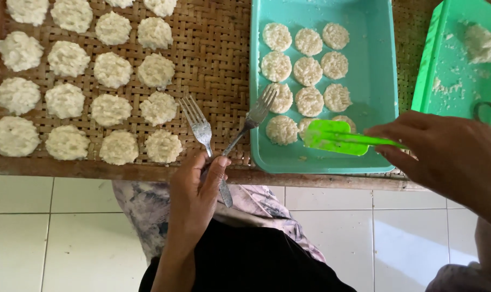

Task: Arrange small food patties onto a woven drying rack using forks and a spatula.

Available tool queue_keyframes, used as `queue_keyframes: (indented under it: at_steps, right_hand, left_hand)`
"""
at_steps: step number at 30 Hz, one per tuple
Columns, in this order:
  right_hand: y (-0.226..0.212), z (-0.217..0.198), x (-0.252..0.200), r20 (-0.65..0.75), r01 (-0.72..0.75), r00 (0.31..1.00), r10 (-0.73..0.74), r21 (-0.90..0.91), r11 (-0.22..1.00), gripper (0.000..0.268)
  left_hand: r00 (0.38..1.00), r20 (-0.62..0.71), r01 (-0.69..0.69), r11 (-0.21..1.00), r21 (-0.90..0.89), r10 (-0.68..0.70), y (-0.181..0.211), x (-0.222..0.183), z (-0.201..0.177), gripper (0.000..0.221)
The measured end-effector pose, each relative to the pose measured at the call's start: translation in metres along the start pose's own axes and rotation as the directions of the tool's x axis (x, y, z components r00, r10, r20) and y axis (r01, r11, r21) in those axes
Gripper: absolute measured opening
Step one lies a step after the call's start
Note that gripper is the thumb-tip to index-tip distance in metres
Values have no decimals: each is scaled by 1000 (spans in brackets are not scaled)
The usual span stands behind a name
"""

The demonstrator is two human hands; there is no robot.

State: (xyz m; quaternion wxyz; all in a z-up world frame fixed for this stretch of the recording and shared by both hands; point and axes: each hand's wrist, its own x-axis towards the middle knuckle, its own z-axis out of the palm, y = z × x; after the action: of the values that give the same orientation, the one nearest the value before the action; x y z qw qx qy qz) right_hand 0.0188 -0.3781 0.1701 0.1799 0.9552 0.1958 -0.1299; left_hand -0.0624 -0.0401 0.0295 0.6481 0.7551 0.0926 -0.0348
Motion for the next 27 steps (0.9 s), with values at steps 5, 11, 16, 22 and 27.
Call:
queue_keyframes:
  at_steps: [5, 11, 16, 22, 27]
  right_hand:
    - [-23, -24, 16, 61, 76, 996, -67, -170, 983, 34]
    - [-32, -26, 15, -60, 125, 989, -132, -105, 987, 36]
    - [-31, -9, 17, -82, 93, 992, -101, -91, 991, 34]
    - [-34, -16, 12, -168, 99, 982, -83, 89, 991, 30]
    - [-31, -9, 14, -181, 153, 972, -147, 15, 988, 29]
  left_hand:
    - [1000, 15, 15, 1000, 2, -15, 5, -2, -3, 35]
    - [1000, -9, -29, 999, 14, 30, -4, -2, -6, 38]
    - [1000, 4, -25, 1000, 16, 25, -6, -2, -5, 37]
    - [999, 4, -51, 999, 13, 51, -7, -1, -4, 37]
    - [1000, 2, -32, 999, 25, 31, -2, -1, -4, 36]
